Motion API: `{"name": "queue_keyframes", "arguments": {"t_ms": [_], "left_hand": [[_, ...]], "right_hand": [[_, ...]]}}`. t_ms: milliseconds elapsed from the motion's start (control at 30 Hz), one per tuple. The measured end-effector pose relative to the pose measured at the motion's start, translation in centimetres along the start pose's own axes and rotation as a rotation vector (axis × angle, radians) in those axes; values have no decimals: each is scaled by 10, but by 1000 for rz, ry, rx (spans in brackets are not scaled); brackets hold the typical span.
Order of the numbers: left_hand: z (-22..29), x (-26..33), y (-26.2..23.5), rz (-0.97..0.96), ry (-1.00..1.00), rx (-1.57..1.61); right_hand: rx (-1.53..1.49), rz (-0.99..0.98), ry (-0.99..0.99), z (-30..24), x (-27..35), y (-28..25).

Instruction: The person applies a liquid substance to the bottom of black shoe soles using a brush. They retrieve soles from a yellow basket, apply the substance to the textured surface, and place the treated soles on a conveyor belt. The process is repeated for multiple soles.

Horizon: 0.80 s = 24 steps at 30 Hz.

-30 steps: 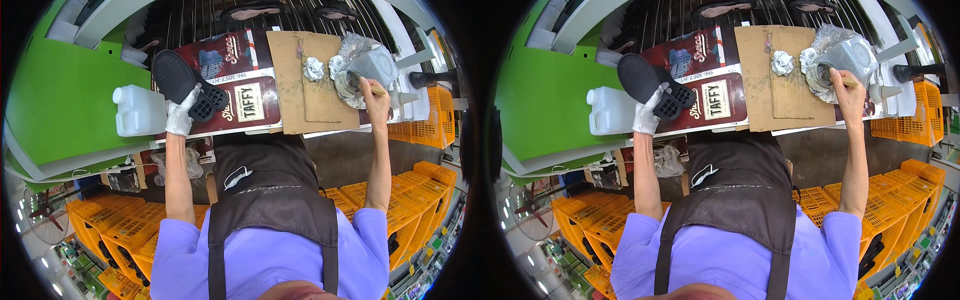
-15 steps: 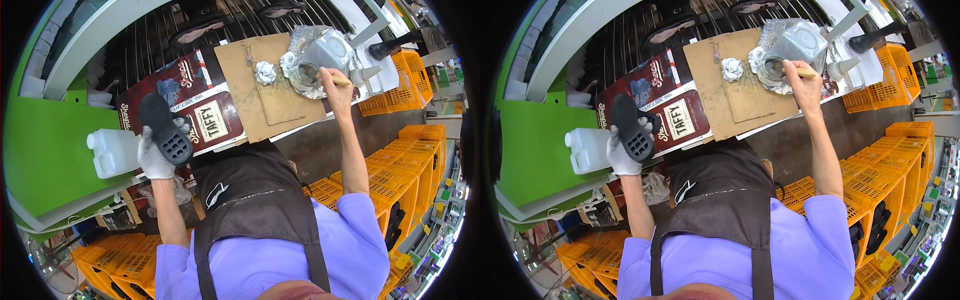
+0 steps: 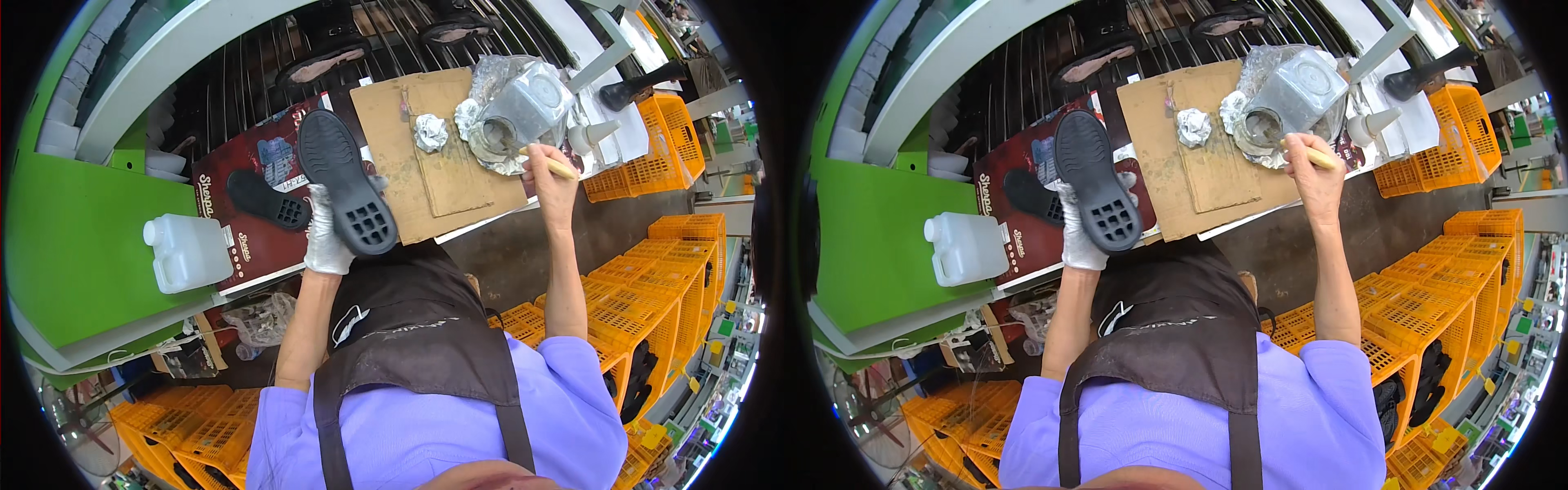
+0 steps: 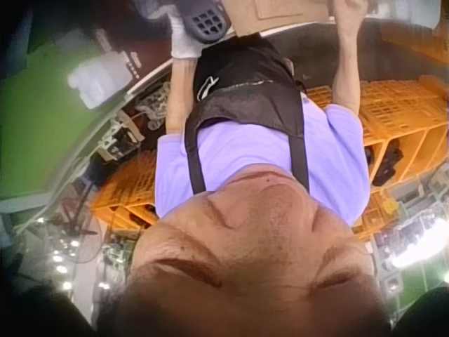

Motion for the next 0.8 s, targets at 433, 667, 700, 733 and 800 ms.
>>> {"name": "queue_keyframes", "arguments": {"t_ms": [433,667,700,733,800], "left_hand": [[9,-15,30,-164,126,-156],[34,-22,37,-91,268,-452],[35,-22,36,-69,273,-556],[36,-22,34,-46,280,-660],[36,-27,40,-58,329,-813]], "right_hand": [[702,-737,-329,-47,-4,23],[217,-524,-50,-32,-7,-13],[115,-441,-41,-31,-7,-17],[13,-359,-33,-30,-6,-18],[-190,-203,-33,-21,0,-19]]}}
Point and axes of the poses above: each hand's wrist, its own x-axis away from the middle knuckle, its own y-axis out of the palm, z = x × y, the point moved 7 cm from there along -x, towards the middle knuckle, and after that the axes turned 14 degrees about -z, right-handed, at the moved point
